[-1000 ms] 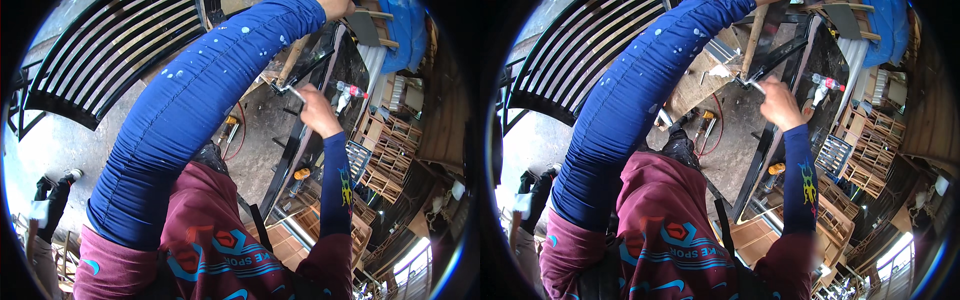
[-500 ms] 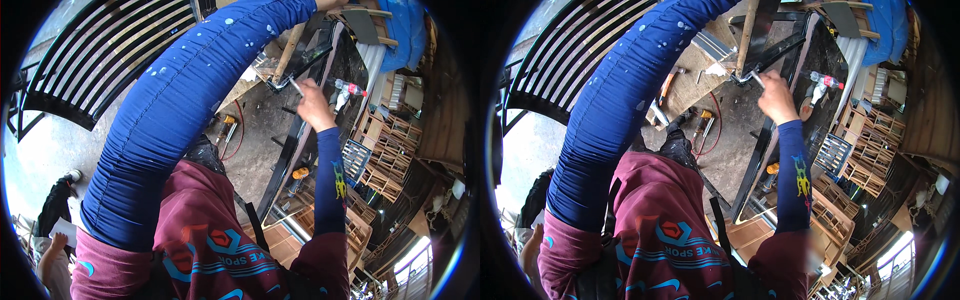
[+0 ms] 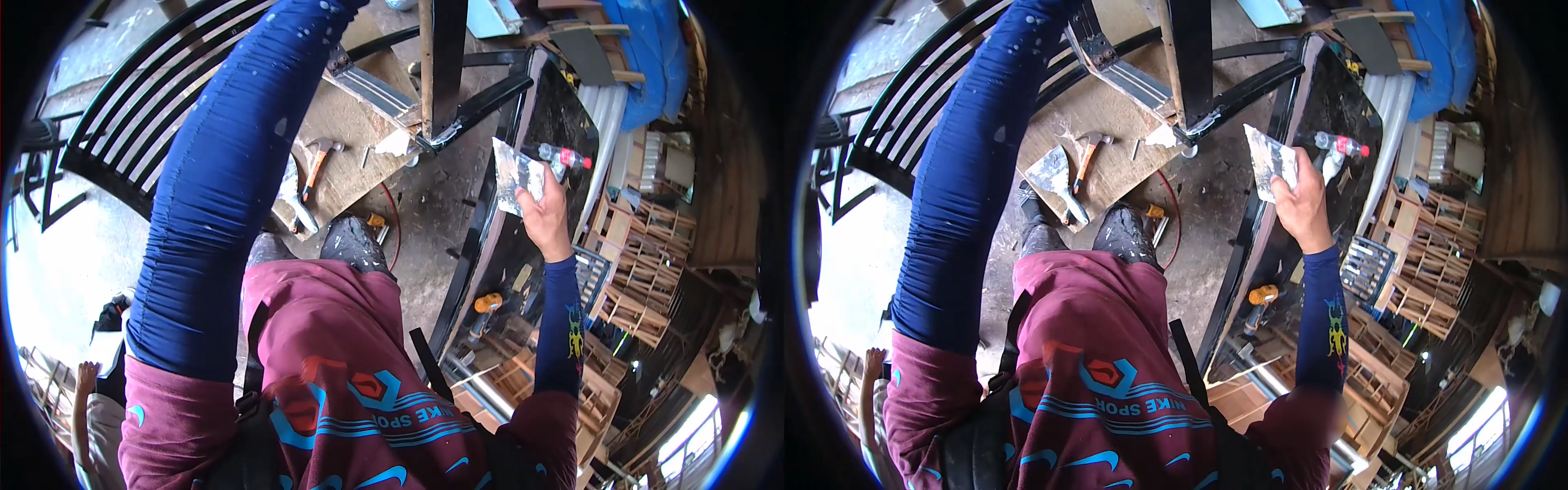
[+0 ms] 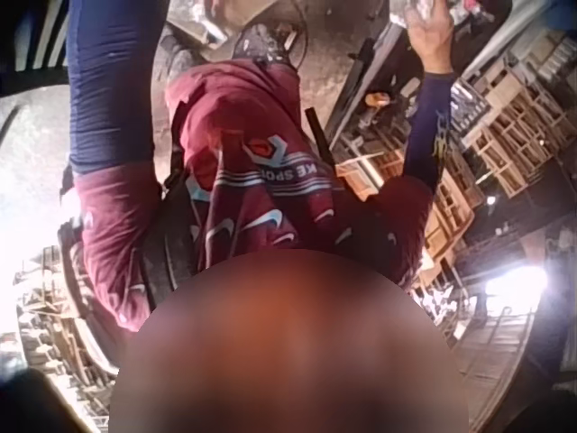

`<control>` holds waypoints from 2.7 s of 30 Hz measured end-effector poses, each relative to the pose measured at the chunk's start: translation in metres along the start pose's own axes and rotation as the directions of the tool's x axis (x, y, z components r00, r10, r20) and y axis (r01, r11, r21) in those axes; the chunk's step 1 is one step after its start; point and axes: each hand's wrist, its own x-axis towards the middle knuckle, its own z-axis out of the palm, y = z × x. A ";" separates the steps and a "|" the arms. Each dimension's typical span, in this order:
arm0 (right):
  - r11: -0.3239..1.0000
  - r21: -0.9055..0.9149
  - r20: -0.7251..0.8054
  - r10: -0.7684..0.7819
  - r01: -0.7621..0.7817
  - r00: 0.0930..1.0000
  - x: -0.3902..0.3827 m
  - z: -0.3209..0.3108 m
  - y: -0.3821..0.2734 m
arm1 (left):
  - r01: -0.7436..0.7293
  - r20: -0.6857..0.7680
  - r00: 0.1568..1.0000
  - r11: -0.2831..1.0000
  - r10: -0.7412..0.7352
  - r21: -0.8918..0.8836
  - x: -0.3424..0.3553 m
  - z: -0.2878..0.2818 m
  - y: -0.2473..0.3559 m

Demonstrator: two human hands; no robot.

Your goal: Repairing a wooden chair by using a pneumatic nail gun to secure joints and applying filler or paint to the frame.

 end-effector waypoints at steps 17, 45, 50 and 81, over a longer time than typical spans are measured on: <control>0.293 -0.194 0.639 -0.686 0.936 0.347 0.159 0.006 0.027 | -0.053 -0.178 0.982 0.998 0.060 0.045 0.011 0.002 -0.024; 0.472 -0.229 0.539 -0.667 0.851 0.515 0.130 0.024 0.048 | -0.062 -0.181 0.982 0.998 0.057 -0.021 -0.009 0.021 -0.011; 0.461 -0.271 0.434 -0.725 0.845 0.535 0.109 0.049 0.052 | -0.070 -0.239 0.967 0.994 0.089 0.087 -0.008 0.026 -0.004; 0.475 -0.196 0.832 -0.383 0.858 0.402 0.203 0.026 0.029 | -0.099 -0.251 0.958 0.983 0.136 0.154 -0.026 0.037 -0.001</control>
